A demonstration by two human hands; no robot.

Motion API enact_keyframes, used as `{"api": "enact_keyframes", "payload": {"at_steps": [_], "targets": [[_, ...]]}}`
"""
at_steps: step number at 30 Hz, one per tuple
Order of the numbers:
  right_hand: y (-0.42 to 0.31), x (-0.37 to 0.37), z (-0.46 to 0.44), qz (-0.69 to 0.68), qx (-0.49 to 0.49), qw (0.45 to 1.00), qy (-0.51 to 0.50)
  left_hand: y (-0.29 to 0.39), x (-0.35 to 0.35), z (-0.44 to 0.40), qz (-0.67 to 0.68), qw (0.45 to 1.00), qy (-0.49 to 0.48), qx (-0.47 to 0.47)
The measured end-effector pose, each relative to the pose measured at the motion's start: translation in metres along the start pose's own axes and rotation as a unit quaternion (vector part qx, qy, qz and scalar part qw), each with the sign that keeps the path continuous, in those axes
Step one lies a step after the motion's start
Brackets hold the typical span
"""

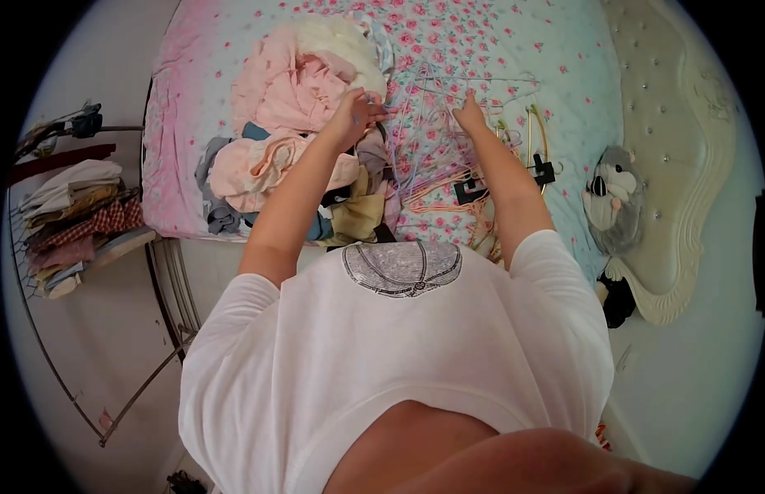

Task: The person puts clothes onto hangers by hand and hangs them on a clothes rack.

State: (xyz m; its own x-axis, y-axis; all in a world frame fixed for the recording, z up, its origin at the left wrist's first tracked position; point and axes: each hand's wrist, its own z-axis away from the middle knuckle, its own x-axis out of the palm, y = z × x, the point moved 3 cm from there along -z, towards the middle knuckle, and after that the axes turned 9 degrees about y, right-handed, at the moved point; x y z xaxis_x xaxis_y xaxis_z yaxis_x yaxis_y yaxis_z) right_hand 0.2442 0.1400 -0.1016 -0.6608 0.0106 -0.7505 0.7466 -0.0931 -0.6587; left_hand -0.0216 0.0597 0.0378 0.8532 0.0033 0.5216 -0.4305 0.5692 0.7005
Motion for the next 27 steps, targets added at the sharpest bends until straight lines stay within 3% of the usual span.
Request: {"api": "enact_keyframes", "payload": {"at_steps": [2,5,8,9,14,20,23,26,27], "targets": [[0.003,0.005,0.002,0.027,-0.007,0.999,-0.044,-0.003,-0.009,0.008,-0.011,0.999,0.036,0.019],[-0.021,0.000,0.026,-0.018,-0.020,0.999,-0.026,-0.011,-0.019,0.018,-0.014,0.996,0.079,0.041],[-0.061,-0.001,0.066,-0.105,-0.002,0.993,-0.060,-0.018,-0.021,0.029,0.002,0.992,0.114,0.052],[-0.065,0.014,0.078,-0.209,0.008,0.976,-0.066,-0.020,-0.019,0.033,-0.001,0.989,0.134,0.056],[-0.161,-0.001,0.172,-0.231,-0.109,0.963,-0.083,-0.044,-0.002,0.063,0.016,0.981,0.155,0.112],[-0.194,-0.023,0.230,-0.061,-0.241,0.961,0.123,-0.081,0.018,0.087,0.024,0.994,0.065,0.088],[-0.203,-0.030,0.243,-0.026,-0.209,0.972,0.102,-0.077,0.025,0.113,-0.001,0.997,0.021,0.068],[-0.219,-0.037,0.250,-0.120,-0.195,0.971,0.065,-0.071,0.013,0.125,-0.051,0.995,-0.062,0.065],[-0.225,-0.039,0.254,-0.112,-0.202,0.969,0.082,-0.059,0.022,0.143,-0.058,0.994,-0.032,0.086]]}}
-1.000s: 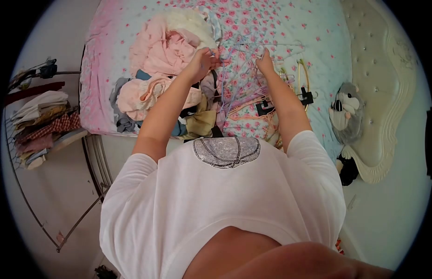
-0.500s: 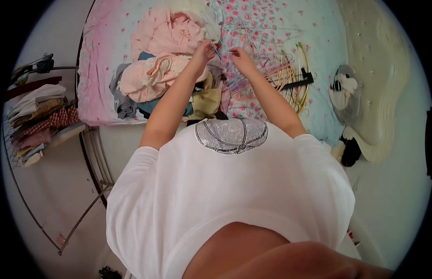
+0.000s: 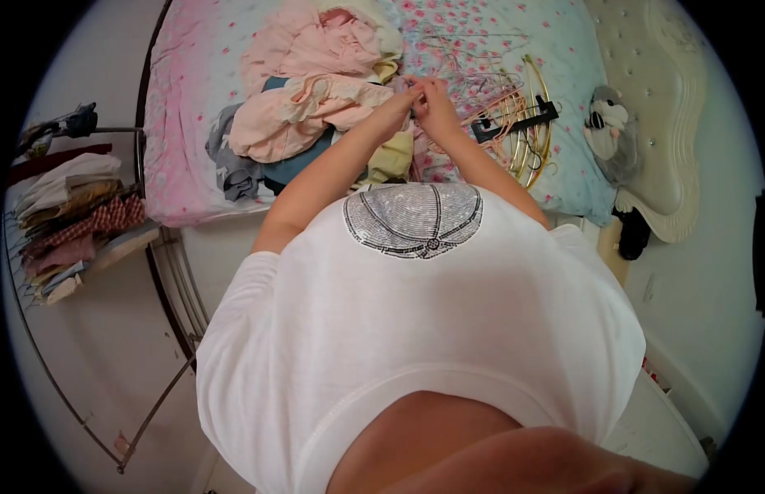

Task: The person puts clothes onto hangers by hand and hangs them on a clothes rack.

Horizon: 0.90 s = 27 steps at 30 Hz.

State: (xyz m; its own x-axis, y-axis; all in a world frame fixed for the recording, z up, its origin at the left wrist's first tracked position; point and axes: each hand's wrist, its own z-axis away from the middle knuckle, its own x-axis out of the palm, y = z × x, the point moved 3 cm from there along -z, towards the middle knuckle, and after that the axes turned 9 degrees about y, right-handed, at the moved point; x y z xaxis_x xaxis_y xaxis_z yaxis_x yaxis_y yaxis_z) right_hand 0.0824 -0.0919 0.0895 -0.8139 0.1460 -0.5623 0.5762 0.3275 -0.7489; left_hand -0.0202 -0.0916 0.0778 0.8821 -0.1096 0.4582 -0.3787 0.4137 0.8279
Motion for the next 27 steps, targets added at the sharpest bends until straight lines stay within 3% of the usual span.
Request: {"api": "enact_keyframes", "payload": {"at_steps": [3,5,8,11,12,15,16,19,21,24,27], "targets": [[-0.017,-0.002,0.009,0.020,-0.021,0.999,0.028,0.007,-0.005,0.007,-0.118,0.987,-0.027,0.104],[-0.021,-0.003,0.012,0.021,-0.032,0.999,0.037,0.013,-0.010,0.016,-0.192,0.973,-0.032,0.126],[-0.018,0.006,0.020,-0.010,0.031,0.998,0.063,0.023,-0.026,0.025,-0.315,0.926,-0.060,0.197],[-0.022,0.008,0.020,-0.046,0.103,0.991,0.072,0.031,-0.056,0.035,-0.393,0.872,-0.031,0.291],[-0.019,0.010,0.017,-0.079,0.120,0.987,0.075,0.037,-0.063,0.041,-0.357,0.872,0.032,0.334],[-0.017,0.015,0.013,-0.130,0.163,0.975,0.073,0.055,-0.095,0.051,-0.364,0.879,0.081,0.296],[-0.019,0.016,0.010,-0.136,0.172,0.973,0.069,0.061,-0.106,0.053,-0.400,0.822,0.110,0.391],[-0.021,0.017,0.009,-0.173,0.175,0.965,0.088,0.069,-0.151,0.042,-0.533,0.729,0.123,0.412],[-0.014,0.025,0.008,-0.180,0.155,0.961,0.139,0.067,-0.177,0.034,-0.612,0.696,0.105,0.359],[-0.029,0.019,0.011,-0.112,0.196,0.963,0.147,0.062,-0.202,0.024,-0.760,0.582,0.026,0.288],[-0.019,0.021,0.019,-0.200,0.201,0.951,0.120,0.060,-0.209,0.027,-0.835,0.486,-0.009,0.259]]}}
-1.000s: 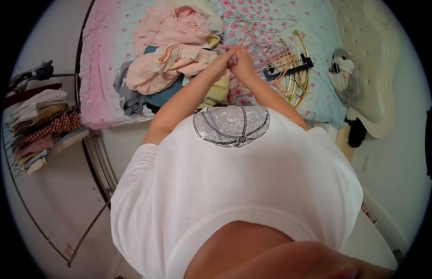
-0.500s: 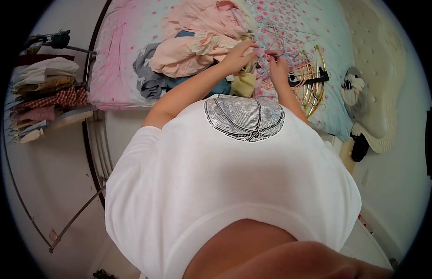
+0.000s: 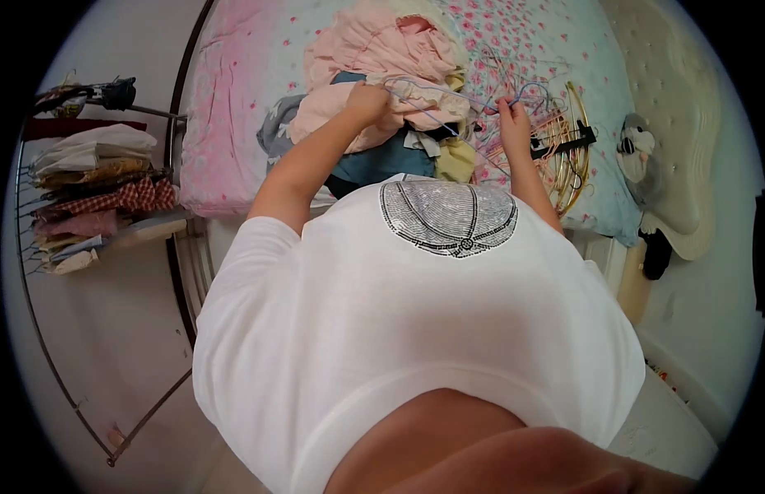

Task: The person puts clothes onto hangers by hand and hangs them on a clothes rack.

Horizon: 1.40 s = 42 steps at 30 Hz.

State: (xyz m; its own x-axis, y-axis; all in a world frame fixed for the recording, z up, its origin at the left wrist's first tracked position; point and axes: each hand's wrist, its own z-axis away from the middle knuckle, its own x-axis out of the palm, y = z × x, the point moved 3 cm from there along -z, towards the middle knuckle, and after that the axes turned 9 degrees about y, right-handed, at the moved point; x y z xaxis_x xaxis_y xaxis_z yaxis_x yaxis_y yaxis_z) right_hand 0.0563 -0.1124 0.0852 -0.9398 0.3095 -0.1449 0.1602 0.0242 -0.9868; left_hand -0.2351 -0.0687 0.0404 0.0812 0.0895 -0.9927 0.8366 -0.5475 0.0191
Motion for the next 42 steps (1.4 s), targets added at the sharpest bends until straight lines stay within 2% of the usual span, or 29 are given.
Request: {"api": "enact_keyframes", "payload": {"at_steps": [3,6,9,12,13,18,22,25,27,29,30,32,33,35,36,39,40,42], "targets": [[-0.001,-0.009,0.005,0.022,0.014,1.000,0.012,-0.009,0.000,0.001,-0.025,0.994,0.057,-0.087],[-0.003,-0.024,-0.005,0.104,-0.072,0.992,0.020,-0.018,-0.014,-0.002,-0.002,0.997,0.006,-0.082],[-0.026,-0.033,-0.011,0.175,-0.078,0.981,0.022,-0.015,-0.041,-0.010,0.081,0.996,-0.030,0.021],[-0.039,-0.031,-0.027,0.167,-0.092,0.981,-0.022,-0.002,-0.084,-0.007,0.068,0.992,-0.008,0.104],[-0.052,-0.027,-0.030,0.204,-0.105,0.972,-0.041,0.000,-0.096,-0.006,0.081,0.990,-0.004,0.116],[-0.079,0.005,-0.033,0.136,-0.141,0.974,-0.112,0.007,-0.135,-0.007,0.090,0.974,0.046,0.202],[-0.078,0.048,-0.023,0.119,-0.147,0.973,-0.135,0.023,-0.157,-0.012,0.114,0.969,0.040,0.215],[-0.072,0.084,-0.004,0.032,-0.153,0.968,-0.197,0.026,-0.156,-0.017,0.147,0.960,0.068,0.230],[-0.064,0.094,0.002,-0.031,-0.134,0.972,-0.190,0.031,-0.154,-0.020,0.134,0.961,0.072,0.231],[-0.063,0.095,0.002,-0.128,-0.092,0.970,-0.182,0.028,-0.153,-0.020,0.174,0.948,0.186,0.190],[-0.067,0.091,0.002,-0.136,-0.079,0.972,-0.172,0.027,-0.156,-0.020,0.193,0.936,0.243,0.169],[-0.075,0.082,0.000,-0.154,-0.052,0.975,-0.151,0.023,-0.164,-0.017,0.088,0.920,0.348,0.158],[-0.085,0.073,-0.001,-0.053,-0.074,0.986,-0.143,0.021,-0.168,-0.014,0.036,0.904,0.398,0.152],[-0.076,0.074,-0.011,-0.086,-0.095,0.980,-0.152,0.013,-0.159,-0.015,0.041,0.975,0.206,0.070],[-0.079,0.074,-0.011,-0.102,-0.105,0.977,-0.157,0.010,-0.153,-0.015,0.043,0.993,0.105,0.027],[-0.084,0.072,-0.010,-0.041,-0.091,0.989,-0.111,0.009,-0.145,-0.012,0.103,0.983,0.148,0.020],[-0.090,0.069,-0.008,-0.005,-0.194,0.981,-0.020,0.008,-0.144,-0.011,0.112,0.979,0.167,0.019],[-0.099,0.066,0.002,0.063,-0.388,0.905,0.159,0.004,-0.145,-0.007,0.128,0.970,0.204,0.016]]}}
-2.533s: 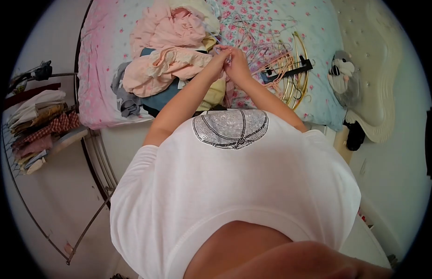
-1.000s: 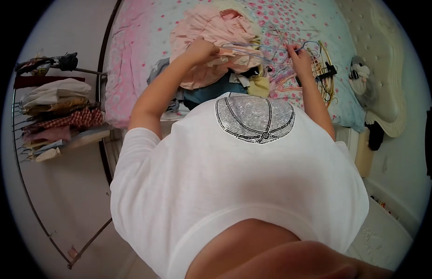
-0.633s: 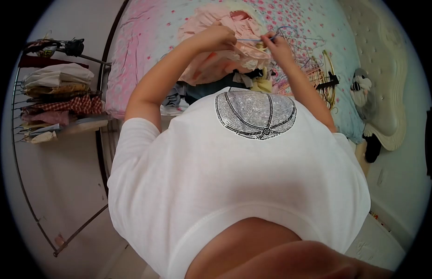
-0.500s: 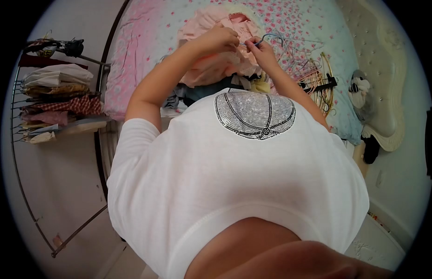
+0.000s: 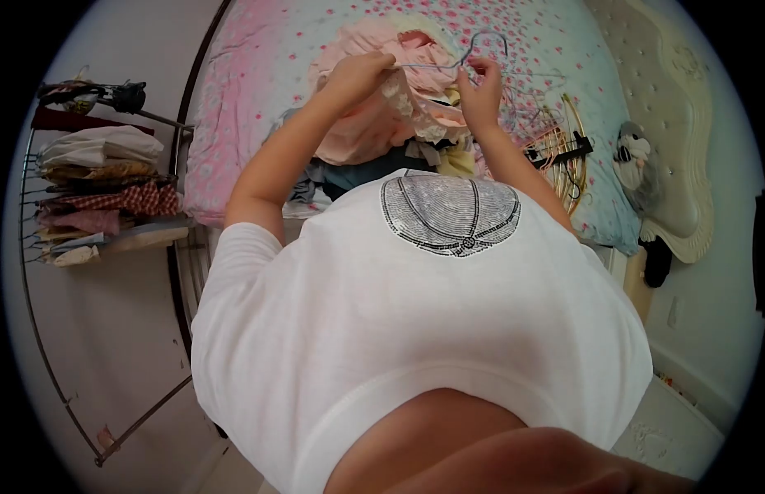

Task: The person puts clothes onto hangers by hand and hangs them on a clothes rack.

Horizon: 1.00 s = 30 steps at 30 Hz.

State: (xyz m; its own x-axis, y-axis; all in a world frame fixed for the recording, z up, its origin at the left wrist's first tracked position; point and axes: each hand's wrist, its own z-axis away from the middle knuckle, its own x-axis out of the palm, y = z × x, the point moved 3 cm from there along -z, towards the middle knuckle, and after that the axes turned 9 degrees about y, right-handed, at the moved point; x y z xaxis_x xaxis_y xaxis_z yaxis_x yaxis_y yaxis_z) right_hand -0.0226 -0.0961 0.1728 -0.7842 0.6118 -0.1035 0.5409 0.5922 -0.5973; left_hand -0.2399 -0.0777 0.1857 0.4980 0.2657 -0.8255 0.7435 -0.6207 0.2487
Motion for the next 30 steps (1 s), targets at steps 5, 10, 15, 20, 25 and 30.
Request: {"api": "enact_keyframes", "payload": {"at_steps": [5,10,15,20,25,30], "targets": [[0.017,-0.009,0.033,-0.064,-0.068,0.982,-0.166,0.002,-0.033,0.007,0.013,0.993,0.091,-0.070],[0.054,-0.013,0.056,0.015,-0.079,0.945,-0.318,-0.006,-0.053,0.022,0.007,0.989,0.105,-0.101],[0.061,-0.006,0.055,0.008,-0.120,0.899,-0.421,-0.005,-0.063,0.036,0.068,0.984,0.102,-0.132],[0.064,0.010,0.062,0.021,-0.093,0.855,-0.509,-0.001,-0.069,0.053,0.063,0.982,0.115,-0.137],[0.120,0.017,0.085,0.099,-0.119,0.798,-0.582,-0.009,-0.069,0.063,0.065,0.979,0.127,-0.149],[0.137,0.001,0.059,0.000,0.214,0.864,-0.456,-0.038,-0.048,0.078,0.055,0.968,0.097,-0.223]]}}
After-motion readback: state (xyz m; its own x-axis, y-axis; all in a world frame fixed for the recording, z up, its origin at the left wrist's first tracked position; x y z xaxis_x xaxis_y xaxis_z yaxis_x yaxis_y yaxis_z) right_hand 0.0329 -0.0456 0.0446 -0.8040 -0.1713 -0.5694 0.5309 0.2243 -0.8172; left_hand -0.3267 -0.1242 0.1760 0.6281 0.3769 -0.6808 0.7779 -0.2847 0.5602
